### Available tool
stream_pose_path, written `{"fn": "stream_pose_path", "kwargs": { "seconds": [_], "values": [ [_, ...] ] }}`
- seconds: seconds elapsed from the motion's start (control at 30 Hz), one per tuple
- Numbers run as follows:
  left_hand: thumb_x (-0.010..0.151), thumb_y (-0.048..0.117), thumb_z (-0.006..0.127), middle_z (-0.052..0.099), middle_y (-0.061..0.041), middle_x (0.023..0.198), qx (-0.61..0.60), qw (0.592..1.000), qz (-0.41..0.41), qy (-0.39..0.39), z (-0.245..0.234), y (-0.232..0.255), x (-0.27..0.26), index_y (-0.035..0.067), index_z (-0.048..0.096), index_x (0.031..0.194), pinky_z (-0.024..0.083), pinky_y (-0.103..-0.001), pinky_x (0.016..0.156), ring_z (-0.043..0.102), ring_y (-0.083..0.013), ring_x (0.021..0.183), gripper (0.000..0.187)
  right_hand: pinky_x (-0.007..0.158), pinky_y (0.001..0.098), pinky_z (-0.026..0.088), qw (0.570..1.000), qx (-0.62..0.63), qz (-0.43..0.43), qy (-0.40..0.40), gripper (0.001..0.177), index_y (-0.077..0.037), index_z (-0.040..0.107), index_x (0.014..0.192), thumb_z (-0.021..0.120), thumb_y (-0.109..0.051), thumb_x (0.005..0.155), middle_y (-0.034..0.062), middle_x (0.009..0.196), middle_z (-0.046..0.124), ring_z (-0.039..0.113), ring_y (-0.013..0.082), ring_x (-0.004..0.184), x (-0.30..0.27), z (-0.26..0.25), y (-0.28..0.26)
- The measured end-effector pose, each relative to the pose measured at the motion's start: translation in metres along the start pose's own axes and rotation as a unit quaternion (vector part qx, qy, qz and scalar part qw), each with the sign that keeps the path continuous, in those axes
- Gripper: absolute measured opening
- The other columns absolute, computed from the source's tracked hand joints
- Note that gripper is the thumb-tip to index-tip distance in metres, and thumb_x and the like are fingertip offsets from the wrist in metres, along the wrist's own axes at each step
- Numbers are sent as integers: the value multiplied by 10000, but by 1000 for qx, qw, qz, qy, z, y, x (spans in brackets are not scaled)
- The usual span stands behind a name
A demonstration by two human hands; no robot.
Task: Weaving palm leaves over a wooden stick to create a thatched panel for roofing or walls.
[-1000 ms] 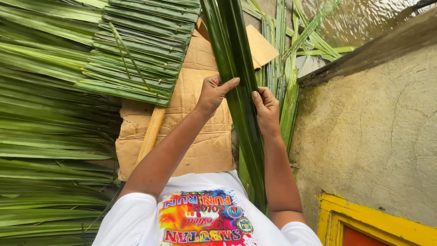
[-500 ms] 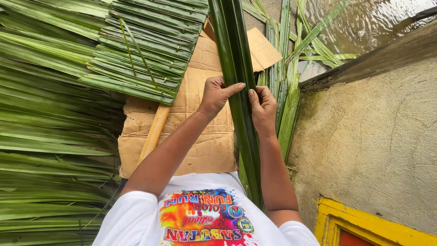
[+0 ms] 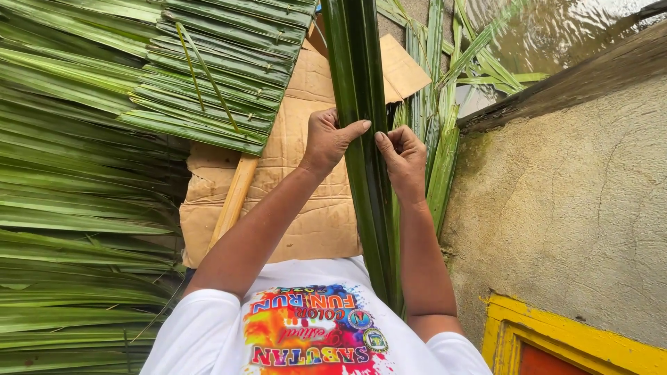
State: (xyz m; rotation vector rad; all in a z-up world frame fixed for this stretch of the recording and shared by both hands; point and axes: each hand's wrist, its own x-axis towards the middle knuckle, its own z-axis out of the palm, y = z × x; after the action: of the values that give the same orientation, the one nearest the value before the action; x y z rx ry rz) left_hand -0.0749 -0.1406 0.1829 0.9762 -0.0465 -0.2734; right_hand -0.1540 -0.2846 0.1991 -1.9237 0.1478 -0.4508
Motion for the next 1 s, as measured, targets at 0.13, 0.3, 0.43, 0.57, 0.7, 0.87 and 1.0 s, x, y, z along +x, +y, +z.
{"fn": "stream_pose_path", "kwargs": {
  "seconds": [0.13, 0.3, 0.43, 0.57, 0.7, 0.87, 1.0],
  "values": [
    [719, -5, 893, 719, -151, 694, -31, 999, 17, 19, 12, 22, -9, -52, 728, 832, 627, -330, 567, 689, -153, 667, 205, 607, 236, 402, 998, 51, 20, -30, 216, -57, 681, 936, 673, -224, 1072, 51, 677, 587, 463, 52, 644, -2, 3, -28],
    [727, 39, 938, 746, -147, 739, -21, 988, 149, 41, 12, 79, -27, -20, 767, 875, 640, -341, 637, 707, -148, 752, 233, 656, 214, 516, 974, 158, 92, -135, 141, -44, 716, 994, 693, -178, 1029, 15, 733, 681, 582, 27, 683, -7, 1, -93],
    [888, 79, 791, 600, 0, 801, 51, 961, 265, 50, -8, 152, -75, 63, 601, 821, 501, -271, 653, 565, -107, 720, 202, 609, 197, 481, 952, 151, 22, -263, 164, -29, 681, 982, 750, -177, 971, -20, 842, 586, 543, 66, 718, 9, 10, -132],
    [726, 25, 897, 581, 116, 849, 31, 945, 231, 231, -55, 176, -125, 82, 574, 564, 529, -208, 642, 566, -44, 842, 366, 631, 194, 315, 936, 65, -33, -345, 246, -59, 600, 795, 751, -61, 989, -92, 783, 463, 418, 9, 755, 5, 53, -177],
    [737, -89, 916, 696, -45, 735, 12, 950, 208, 232, -148, 130, -145, -17, 763, 859, 598, -267, 695, 618, -76, 662, 209, 635, 331, 416, 911, -26, -77, -405, 53, -45, 779, 879, 791, -1, 905, 98, 664, 635, 514, 134, 637, -10, 106, -150],
    [634, -11, 991, 756, -109, 846, -83, 925, -65, 364, -238, 23, -112, -23, 716, 964, 668, -461, 646, 761, -260, 688, 430, 664, 306, 446, 864, -62, 185, -464, 105, -79, 792, 832, 853, -163, 820, 55, 718, 706, 560, 161, 646, -14, 157, -27],
    [606, 28, 1009, 690, -148, 908, -46, 913, -103, 392, -267, 1, -93, -63, 627, 1044, 652, -469, 676, 738, -292, 764, 588, 614, 280, 487, 853, -80, 281, -432, 164, -68, 805, 879, 885, -162, 772, 91, 739, 736, 639, 181, 619, -9, 172, 1]
  ]
}}
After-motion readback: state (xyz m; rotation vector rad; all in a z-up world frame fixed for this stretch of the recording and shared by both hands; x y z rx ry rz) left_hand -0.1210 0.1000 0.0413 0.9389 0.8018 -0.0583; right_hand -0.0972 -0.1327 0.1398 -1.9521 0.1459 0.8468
